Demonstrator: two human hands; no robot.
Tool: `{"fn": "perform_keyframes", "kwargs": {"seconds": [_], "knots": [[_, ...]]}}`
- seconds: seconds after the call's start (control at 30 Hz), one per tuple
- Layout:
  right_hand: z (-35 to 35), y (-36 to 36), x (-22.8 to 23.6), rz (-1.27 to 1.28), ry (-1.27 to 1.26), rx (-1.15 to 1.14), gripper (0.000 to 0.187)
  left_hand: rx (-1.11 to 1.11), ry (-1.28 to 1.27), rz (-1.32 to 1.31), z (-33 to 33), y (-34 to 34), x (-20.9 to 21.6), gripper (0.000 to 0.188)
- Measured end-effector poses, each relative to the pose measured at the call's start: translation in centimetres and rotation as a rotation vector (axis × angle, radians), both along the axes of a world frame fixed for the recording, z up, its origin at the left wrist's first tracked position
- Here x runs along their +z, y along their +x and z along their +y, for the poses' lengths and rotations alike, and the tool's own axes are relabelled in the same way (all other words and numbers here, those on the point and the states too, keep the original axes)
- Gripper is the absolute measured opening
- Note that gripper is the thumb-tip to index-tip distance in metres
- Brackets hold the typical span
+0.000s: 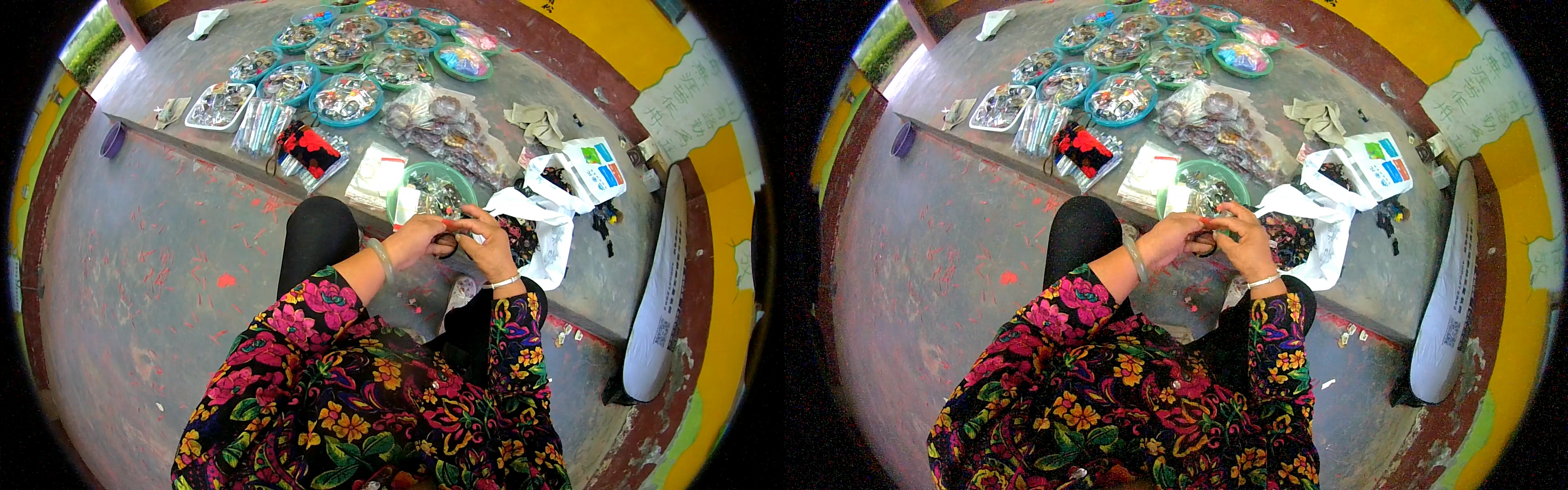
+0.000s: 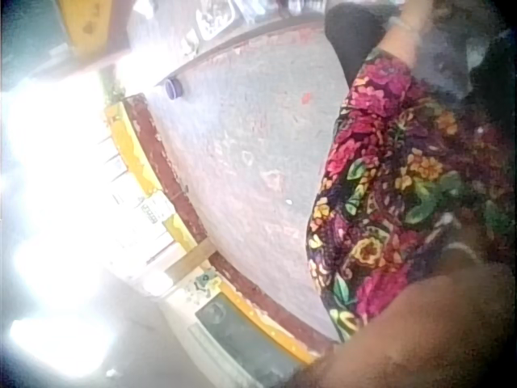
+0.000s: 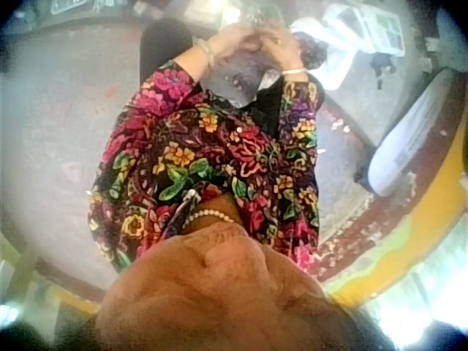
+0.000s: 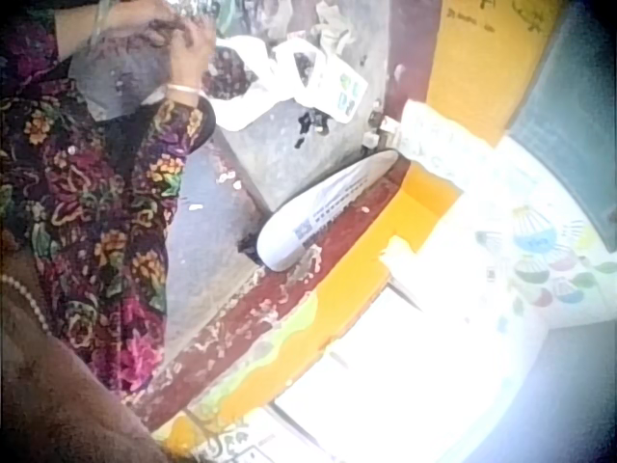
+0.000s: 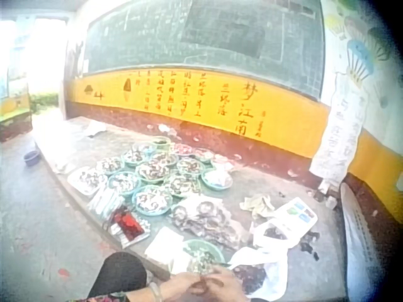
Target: The person sits on the floor and assembles small keychains by hand. They pick up metal rings and small decorative charms, link them together, and place the finished items into a green plastic bowl. The workspace is cluttered with various components and pre-packaged items.
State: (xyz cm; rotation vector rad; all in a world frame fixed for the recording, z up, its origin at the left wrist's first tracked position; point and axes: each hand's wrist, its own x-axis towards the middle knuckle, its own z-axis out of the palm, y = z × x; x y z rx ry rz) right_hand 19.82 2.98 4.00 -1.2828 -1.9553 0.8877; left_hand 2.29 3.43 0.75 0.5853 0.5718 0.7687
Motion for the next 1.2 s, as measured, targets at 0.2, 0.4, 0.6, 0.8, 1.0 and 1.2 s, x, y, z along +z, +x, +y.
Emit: {"fn": "perform_keyframes", "kwargs": {"seconds": [0.2, 0.4, 0.6, 0.8, 1.0, 1.2], "knots": [[0.0, 0.2, -0.1, -0.133, 0.141, -0.013, 0.016, 0.074, -0.038, 0.105, -0.7, 0.2, 2.0, 0.025], [0.0, 0.0, 0.0, -0.149, 0.14, 0.023, 0.01, 0.005, -0.002, 0.118, -0.4, 0.1, 0.4, 0.029], [0.2, 0.3, -0.6, -0.139, 0.146, 0.041, 0.008, -0.036, -0.013, 0.089, -0.5, 0.1, 0.7, 0.028], [0.2, 0.2, -1.1, -0.139, 0.189, 0.019, 0.011, -0.06, 0.091, 0.026, -0.4, 0.4, 0.0, 0.027], [0.1, -1.1, -1.3, 0.413, -0.176, -0.185, 0.017, 0.006, 0.112, 0.016, -0.2, 0.2, 0.8, 0.023], [0.2, -0.4, -1.1, 0.561, -0.446, -0.144, 0.014, 0.095, 0.142, 0.037, -0.3, 0.4, 0.7, 0.015]]}}
